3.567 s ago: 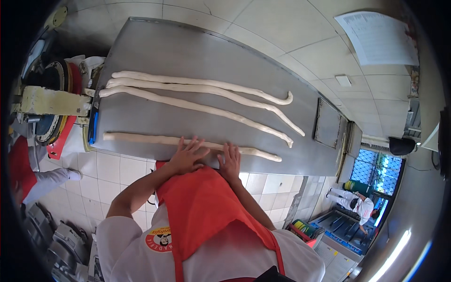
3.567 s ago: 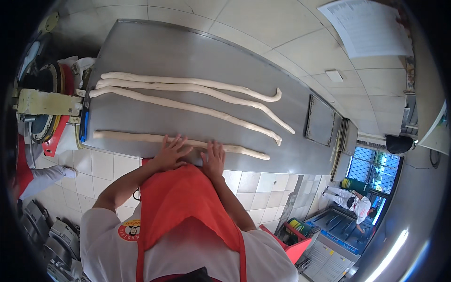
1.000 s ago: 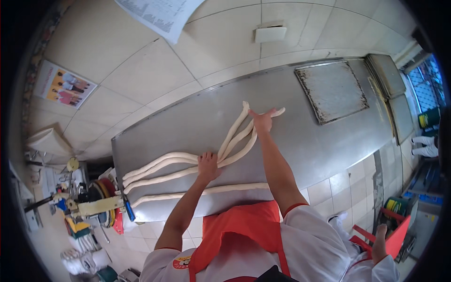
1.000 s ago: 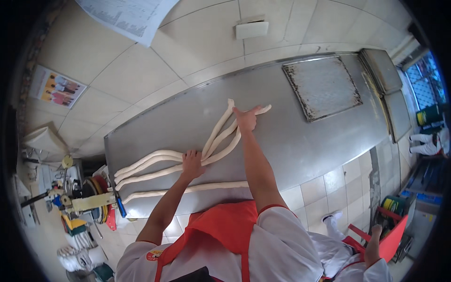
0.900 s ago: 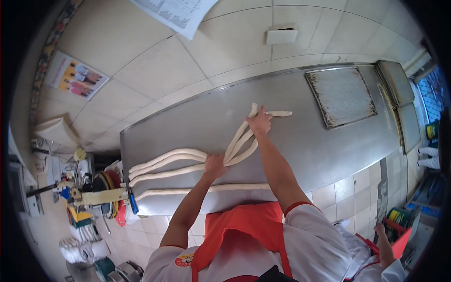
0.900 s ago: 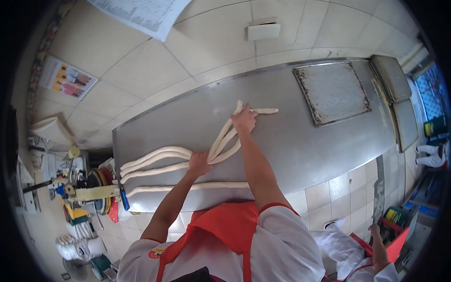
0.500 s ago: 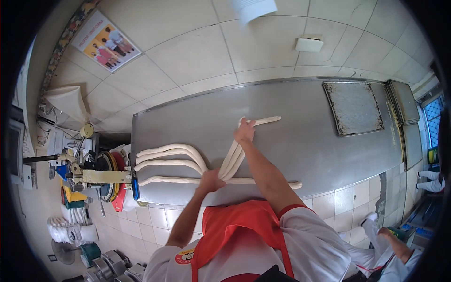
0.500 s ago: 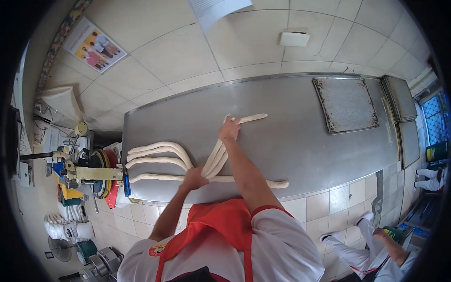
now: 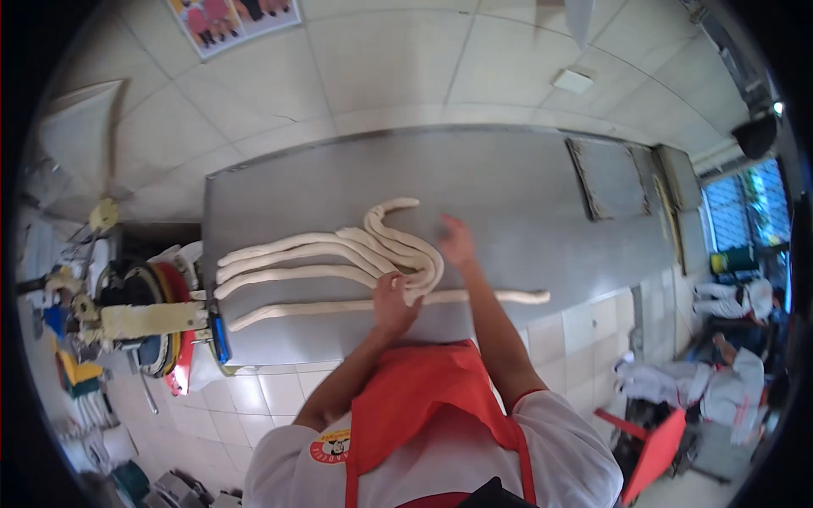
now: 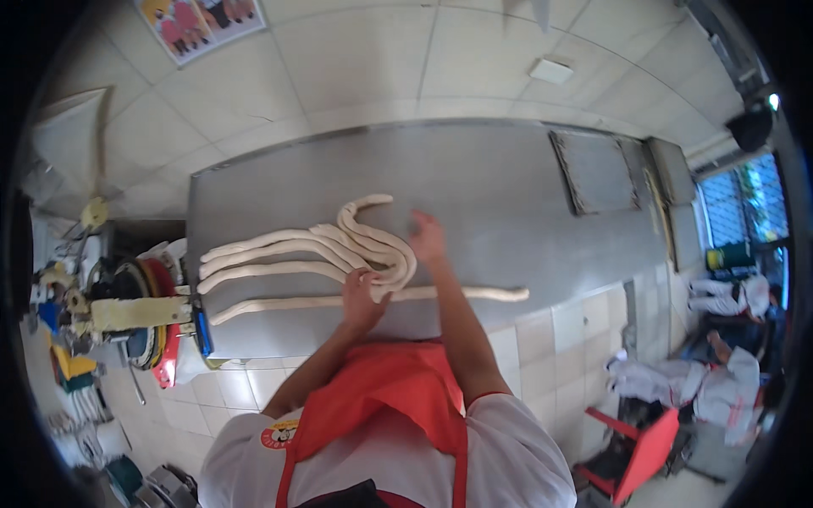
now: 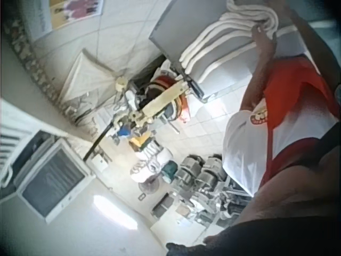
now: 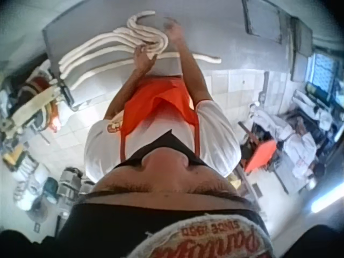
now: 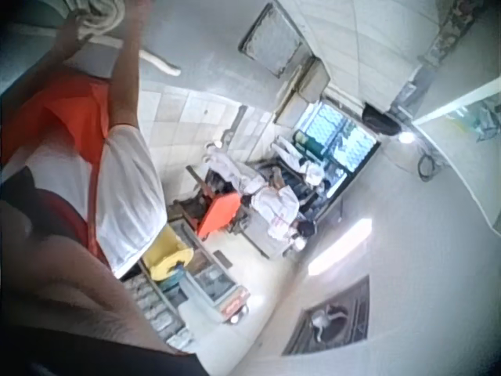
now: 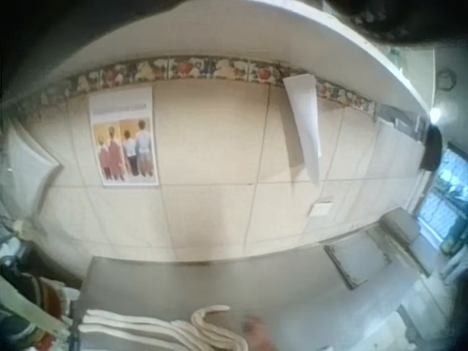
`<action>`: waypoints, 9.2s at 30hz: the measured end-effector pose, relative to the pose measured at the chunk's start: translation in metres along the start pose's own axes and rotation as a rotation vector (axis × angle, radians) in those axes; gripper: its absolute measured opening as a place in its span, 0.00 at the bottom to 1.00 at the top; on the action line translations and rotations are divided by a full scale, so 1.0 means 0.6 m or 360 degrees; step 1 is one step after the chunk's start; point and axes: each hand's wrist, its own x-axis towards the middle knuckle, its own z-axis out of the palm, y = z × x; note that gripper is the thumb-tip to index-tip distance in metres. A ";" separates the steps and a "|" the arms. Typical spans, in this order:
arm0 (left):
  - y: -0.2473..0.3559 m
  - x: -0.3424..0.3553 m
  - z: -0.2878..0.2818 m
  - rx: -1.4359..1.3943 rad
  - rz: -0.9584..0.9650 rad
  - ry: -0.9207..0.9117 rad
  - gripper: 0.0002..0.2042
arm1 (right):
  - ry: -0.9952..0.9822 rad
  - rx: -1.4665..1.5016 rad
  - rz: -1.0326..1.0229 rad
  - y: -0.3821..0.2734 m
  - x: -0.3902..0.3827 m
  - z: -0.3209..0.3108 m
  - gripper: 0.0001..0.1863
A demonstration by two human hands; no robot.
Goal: The person rolls out long strips of dough on a metal work surface, then pinches off small pieces by hand and places them onto a metal tray.
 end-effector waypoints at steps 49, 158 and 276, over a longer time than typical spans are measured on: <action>0.246 0.058 0.258 -0.0443 -0.0001 -0.0733 0.11 | 0.0560 -0.0659 0.0969 0.448 0.119 -0.554 0.16; 0.168 0.070 0.230 -0.0789 -0.0248 -0.1160 0.23 | 0.0361 0.0780 0.0118 -0.021 -0.167 -0.273 0.14; 0.165 0.221 0.313 -0.0021 -0.0152 -0.1286 0.16 | 0.0069 0.0334 0.0460 0.087 -0.040 -0.213 0.14</action>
